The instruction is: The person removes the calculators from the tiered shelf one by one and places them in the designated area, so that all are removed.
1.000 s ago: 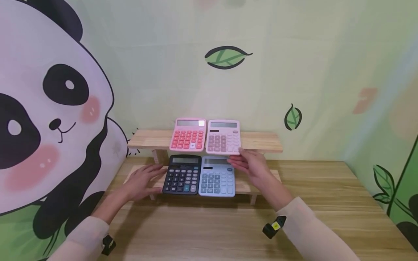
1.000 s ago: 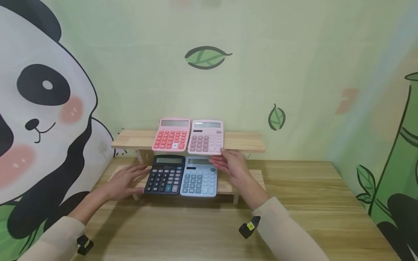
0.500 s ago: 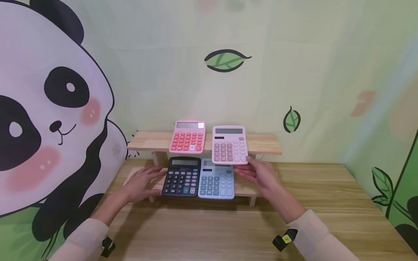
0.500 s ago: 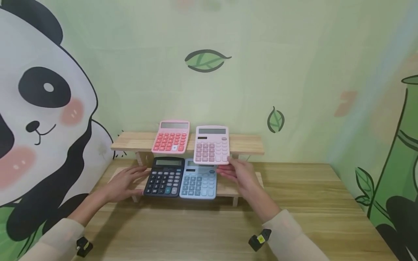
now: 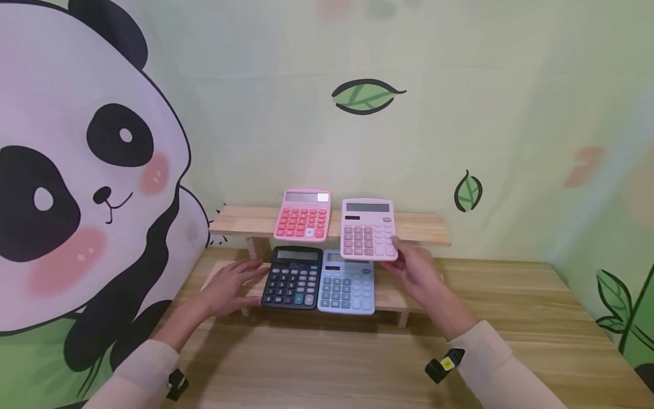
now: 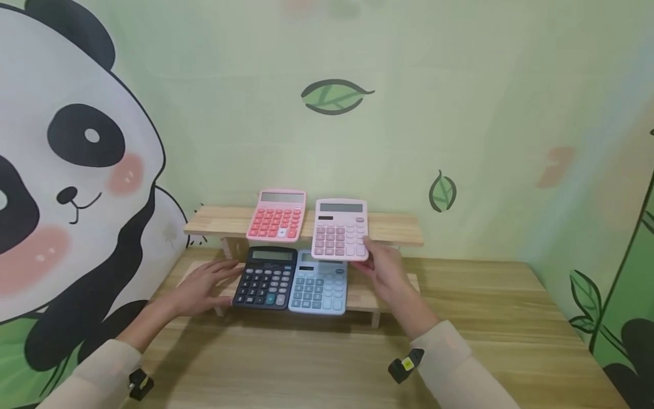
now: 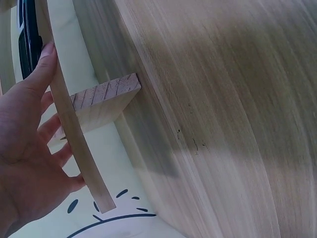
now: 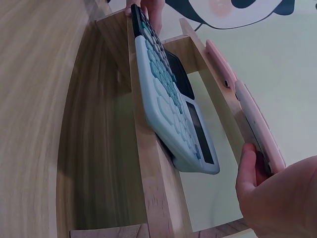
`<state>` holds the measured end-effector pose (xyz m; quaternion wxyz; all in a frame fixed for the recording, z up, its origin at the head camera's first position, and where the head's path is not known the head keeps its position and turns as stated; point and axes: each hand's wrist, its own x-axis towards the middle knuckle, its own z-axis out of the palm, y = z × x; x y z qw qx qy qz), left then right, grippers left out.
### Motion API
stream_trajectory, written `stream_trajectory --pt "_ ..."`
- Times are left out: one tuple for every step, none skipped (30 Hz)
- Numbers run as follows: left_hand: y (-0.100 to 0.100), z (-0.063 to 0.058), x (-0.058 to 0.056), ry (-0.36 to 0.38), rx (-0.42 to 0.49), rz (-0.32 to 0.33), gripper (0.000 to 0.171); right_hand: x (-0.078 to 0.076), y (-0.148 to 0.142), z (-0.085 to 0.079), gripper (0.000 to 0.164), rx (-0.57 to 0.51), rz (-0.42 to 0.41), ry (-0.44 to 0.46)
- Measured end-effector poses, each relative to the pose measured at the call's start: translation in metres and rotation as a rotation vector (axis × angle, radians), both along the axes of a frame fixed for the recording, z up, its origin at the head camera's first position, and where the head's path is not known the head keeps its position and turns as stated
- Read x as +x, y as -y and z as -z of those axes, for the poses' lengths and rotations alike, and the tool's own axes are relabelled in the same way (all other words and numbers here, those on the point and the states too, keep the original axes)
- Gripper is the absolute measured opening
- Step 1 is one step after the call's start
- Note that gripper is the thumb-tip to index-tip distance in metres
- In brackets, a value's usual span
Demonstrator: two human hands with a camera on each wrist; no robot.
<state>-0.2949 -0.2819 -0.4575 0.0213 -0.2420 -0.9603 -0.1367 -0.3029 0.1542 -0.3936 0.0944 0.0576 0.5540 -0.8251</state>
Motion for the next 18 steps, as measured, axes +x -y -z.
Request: stream_trajectory --pt "-0.001 -0.001 0.000 0.006 -0.002 -0.006 0.080 0.000 0.000 0.000 0.046 0.004 0.000 -0.002" --pt "-0.001 -0.001 0.000 0.014 -0.004 -0.011 0.080 -0.001 -0.001 0.000 0.046 0.009 0.000 -0.002" --pt "-0.002 -0.002 0.000 0.020 -0.008 -0.015 0.079 -0.001 -0.001 0.001 0.046 0.013 0.000 -0.001" --pt "-0.003 -0.002 0.000 0.019 -0.011 -0.016 0.079 -0.001 -0.001 0.001 0.046 0.019 -0.002 -0.001" --pt "-0.003 -0.003 0.000 0.023 -0.016 -0.020 0.079 -0.001 -0.002 0.000 0.046 0.027 -0.003 -0.004" --pt "-0.004 -0.005 0.001 0.024 -0.021 -0.023 0.078 -0.001 -0.002 0.000 0.045 0.034 -0.003 -0.004" --pt "-0.004 -0.005 0.001 0.024 -0.025 -0.023 0.078 0.000 -0.002 0.000 0.045 0.042 -0.002 -0.004" --pt "-0.005 -0.005 0.001 0.025 -0.029 -0.023 0.078 0.000 -0.003 -0.001 0.044 0.051 -0.004 -0.006" --pt "-0.005 -0.006 0.001 0.023 -0.030 -0.022 0.078 0.000 -0.004 -0.002 0.044 0.066 -0.002 -0.010" --pt "-0.006 -0.007 0.002 0.022 -0.030 -0.022 0.078 0.000 -0.005 -0.003 0.044 0.082 -0.003 -0.014" --pt "-0.006 -0.007 0.002 0.019 -0.032 -0.022 0.079 0.001 -0.006 -0.004 0.043 0.096 0.002 -0.017" --pt "-0.006 -0.008 0.002 0.017 -0.033 -0.021 0.078 0.002 -0.008 -0.006 0.043 0.109 0.001 -0.022" --pt "-0.007 -0.009 0.003 0.022 -0.032 -0.024 0.078 0.003 -0.010 -0.008 0.043 0.124 0.005 -0.028" --pt "-0.007 -0.009 0.003 0.029 -0.031 -0.029 0.078 0.005 -0.013 -0.010 0.043 0.135 0.006 -0.036" --pt "-0.007 -0.009 0.003 0.030 -0.034 -0.031 0.078 0.006 -0.016 -0.013 0.043 0.145 0.009 -0.044" --pt "-0.008 -0.010 0.003 0.033 -0.038 -0.032 0.078 0.008 -0.020 -0.016 0.045 0.150 0.006 -0.056" --pt "-0.008 -0.010 0.003 0.035 -0.042 -0.033 0.077 0.010 -0.025 -0.018 0.045 0.149 0.007 -0.070" --pt "-0.008 -0.010 0.003 0.040 -0.043 -0.035 0.077 0.012 -0.030 -0.021 0.047 0.148 0.003 -0.085"
